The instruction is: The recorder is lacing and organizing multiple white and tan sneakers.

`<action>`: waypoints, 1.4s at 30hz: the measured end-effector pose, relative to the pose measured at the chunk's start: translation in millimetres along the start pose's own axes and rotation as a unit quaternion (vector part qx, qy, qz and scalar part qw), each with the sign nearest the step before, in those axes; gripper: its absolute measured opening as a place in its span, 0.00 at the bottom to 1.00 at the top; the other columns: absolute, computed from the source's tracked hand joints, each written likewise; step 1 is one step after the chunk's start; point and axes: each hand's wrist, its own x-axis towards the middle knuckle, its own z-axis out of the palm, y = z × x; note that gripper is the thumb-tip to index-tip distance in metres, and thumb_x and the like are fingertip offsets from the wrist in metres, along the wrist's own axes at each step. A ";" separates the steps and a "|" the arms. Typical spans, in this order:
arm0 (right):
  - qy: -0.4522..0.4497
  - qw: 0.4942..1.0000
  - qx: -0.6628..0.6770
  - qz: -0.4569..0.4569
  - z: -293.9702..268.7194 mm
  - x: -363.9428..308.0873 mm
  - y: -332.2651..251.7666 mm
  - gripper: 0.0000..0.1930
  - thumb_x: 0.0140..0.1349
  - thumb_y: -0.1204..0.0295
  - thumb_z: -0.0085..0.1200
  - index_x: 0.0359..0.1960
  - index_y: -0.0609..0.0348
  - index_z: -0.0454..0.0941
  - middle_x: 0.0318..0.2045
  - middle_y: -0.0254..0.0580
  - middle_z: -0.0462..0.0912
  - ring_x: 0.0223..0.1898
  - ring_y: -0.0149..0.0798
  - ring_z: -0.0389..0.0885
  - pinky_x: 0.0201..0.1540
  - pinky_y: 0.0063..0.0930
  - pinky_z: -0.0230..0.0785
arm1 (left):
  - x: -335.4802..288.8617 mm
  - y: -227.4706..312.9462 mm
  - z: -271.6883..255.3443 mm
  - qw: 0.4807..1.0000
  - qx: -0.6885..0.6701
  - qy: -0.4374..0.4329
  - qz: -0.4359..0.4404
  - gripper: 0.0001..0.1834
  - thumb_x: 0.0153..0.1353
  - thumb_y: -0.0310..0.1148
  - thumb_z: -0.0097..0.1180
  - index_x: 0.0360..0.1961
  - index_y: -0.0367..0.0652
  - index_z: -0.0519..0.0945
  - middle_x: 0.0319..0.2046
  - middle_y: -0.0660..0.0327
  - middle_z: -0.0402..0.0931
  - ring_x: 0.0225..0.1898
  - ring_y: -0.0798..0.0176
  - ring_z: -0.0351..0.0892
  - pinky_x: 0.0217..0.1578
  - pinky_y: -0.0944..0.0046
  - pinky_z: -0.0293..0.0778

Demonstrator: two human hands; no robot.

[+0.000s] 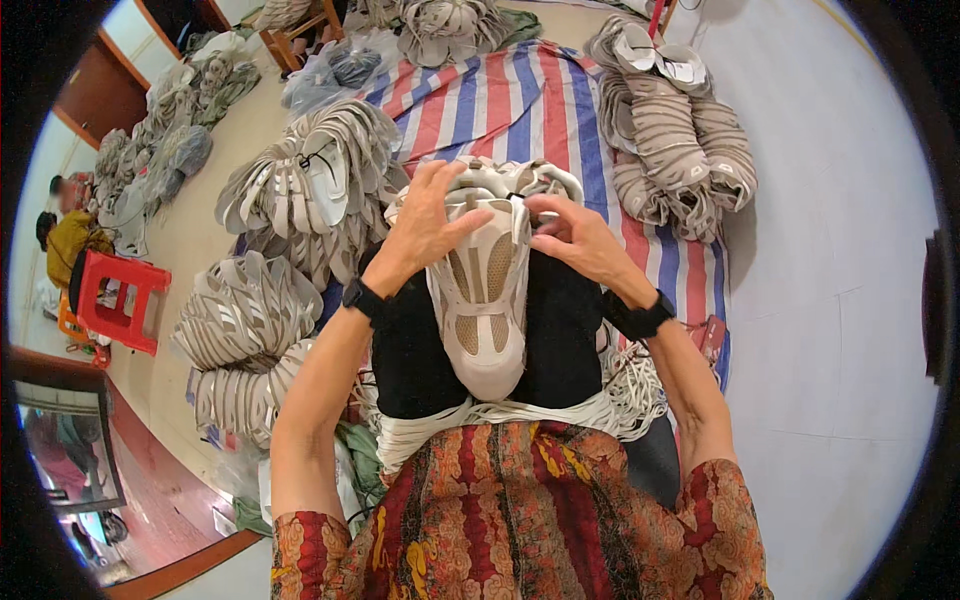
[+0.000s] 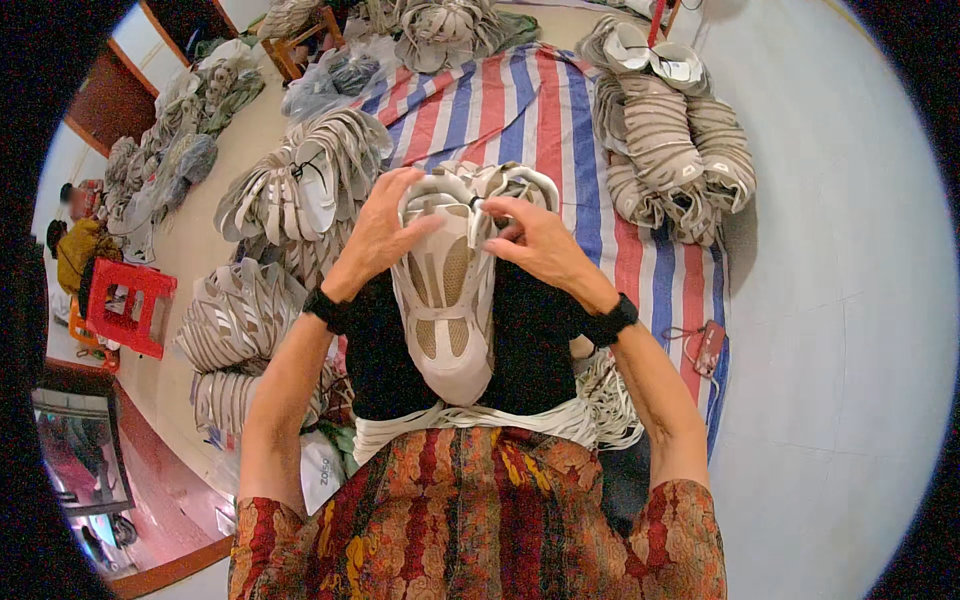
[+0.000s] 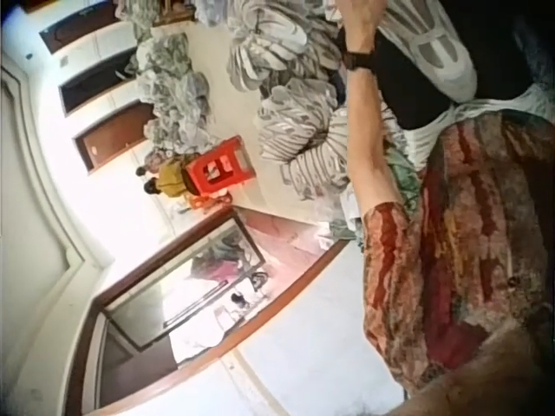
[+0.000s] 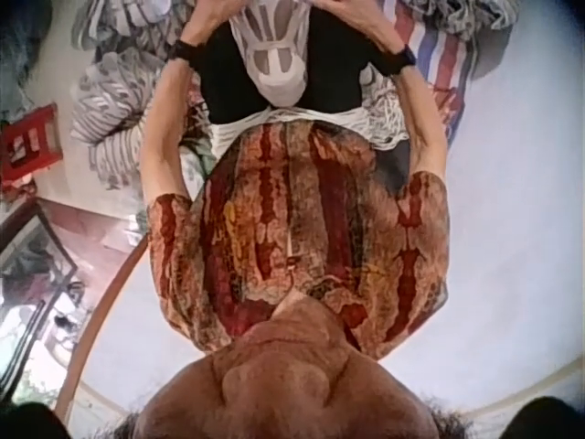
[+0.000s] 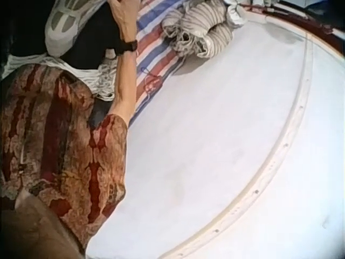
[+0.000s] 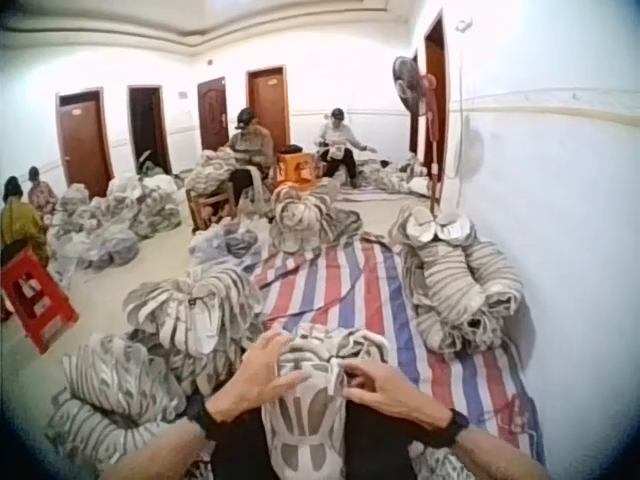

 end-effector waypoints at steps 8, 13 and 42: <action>0.049 0.939 -0.243 -0.239 7.3 32.1 -3.4 0.23 0.50 0.61 0.58 0.45 0.61 0.71 0.40 0.49 0.74 0.40 0.49 0.73 0.44 0.37 0.65 | -13.9 -17.9 -6.1 0.996 -0.019 -0.059 -0.059 0.17 0.55 0.34 0.53 0.45 0.38 0.73 0.51 0.49 0.64 0.53 0.52 0.65 0.52 0.62 0.62; -0.036 0.950 -0.262 -0.168 24.3 59.8 -7.9 0.23 0.48 0.62 0.60 0.43 0.63 0.72 0.33 0.45 0.75 0.34 0.42 0.73 0.38 0.31 0.65 | -21.2 -24.1 -16.1 0.988 -0.070 -0.092 -0.104 0.18 0.53 0.31 0.51 0.46 0.38 0.72 0.52 0.52 0.66 0.52 0.57 0.67 0.51 0.65 0.62; -0.074 0.987 -0.064 -0.131 -6.3 57.9 1.2 0.10 0.49 0.74 0.48 0.35 0.60 0.75 0.33 0.38 0.70 0.34 0.33 0.69 0.36 0.23 0.62 | 7.4 -19.7 2.5 0.990 0.004 -0.136 -0.028 0.35 0.43 0.55 0.61 0.42 0.33 0.75 0.55 0.37 0.55 0.56 0.39 0.59 0.54 0.54 0.61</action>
